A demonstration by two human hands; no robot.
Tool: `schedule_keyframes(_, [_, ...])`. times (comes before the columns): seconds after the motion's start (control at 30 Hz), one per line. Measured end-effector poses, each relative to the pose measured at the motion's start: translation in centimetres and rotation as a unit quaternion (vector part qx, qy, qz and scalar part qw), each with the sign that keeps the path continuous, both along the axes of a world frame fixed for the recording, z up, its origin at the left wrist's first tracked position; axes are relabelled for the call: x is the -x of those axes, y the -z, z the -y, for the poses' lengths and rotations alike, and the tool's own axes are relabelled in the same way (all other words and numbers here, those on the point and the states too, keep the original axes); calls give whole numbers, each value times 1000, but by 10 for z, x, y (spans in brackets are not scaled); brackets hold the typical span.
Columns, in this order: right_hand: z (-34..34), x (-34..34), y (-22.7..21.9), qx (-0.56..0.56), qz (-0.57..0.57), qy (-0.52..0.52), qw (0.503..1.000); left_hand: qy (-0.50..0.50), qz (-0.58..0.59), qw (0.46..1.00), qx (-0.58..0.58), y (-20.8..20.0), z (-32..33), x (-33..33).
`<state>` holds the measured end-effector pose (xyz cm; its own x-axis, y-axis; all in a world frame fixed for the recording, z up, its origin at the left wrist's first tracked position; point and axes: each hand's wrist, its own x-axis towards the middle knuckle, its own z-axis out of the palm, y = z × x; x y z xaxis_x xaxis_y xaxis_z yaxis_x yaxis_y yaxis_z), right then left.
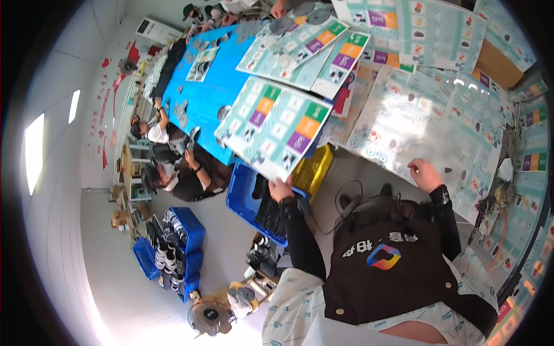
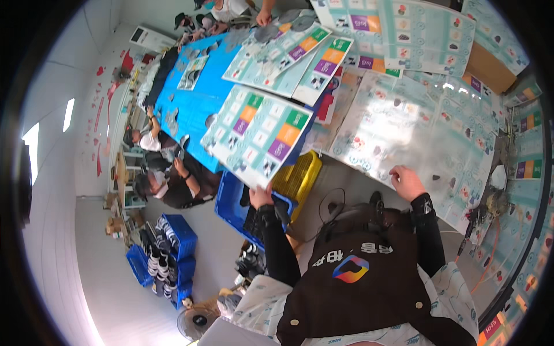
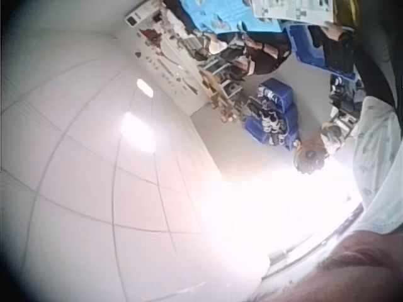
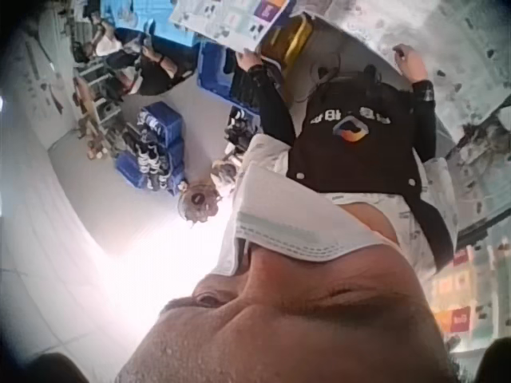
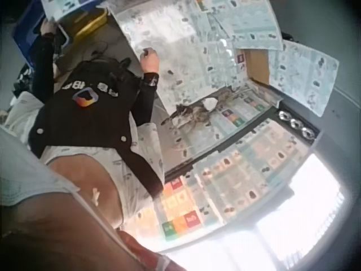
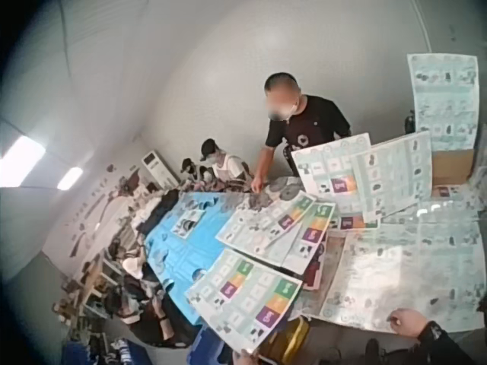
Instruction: Apply adhesive or sealant to shoe components using a manual dispensing tool.
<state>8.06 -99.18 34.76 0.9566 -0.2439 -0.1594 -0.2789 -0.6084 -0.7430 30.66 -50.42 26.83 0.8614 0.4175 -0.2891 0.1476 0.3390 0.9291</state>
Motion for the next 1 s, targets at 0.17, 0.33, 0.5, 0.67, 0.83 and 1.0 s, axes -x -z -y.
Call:
schedule_keyframes(0.17, [23,4,6,2,-15,27,1000,19,62,996,67,-31,0,37])
schedule_keyframes(0.33, [18,-36,2,7,-26,-21,999,13,92,992,88,-9,-8,12])
schedule_keyframes(0.5, [10,-62,-12,7,-18,-19,1000,43,75,991,105,3,18,-22])
schedule_keyframes(0.67, [-3,-72,-12,27,4,3,1000,77,-18,991,110,12,29,-32])
schedule_keyframes(0.83, [-41,-105,-37,-9,-3,-37,999,158,-141,977,-24,19,-76,-21])
schedule_keyframes(1.0, [-49,-100,-100,-38,42,19,998,230,-88,966,-82,-128,-18,-3])
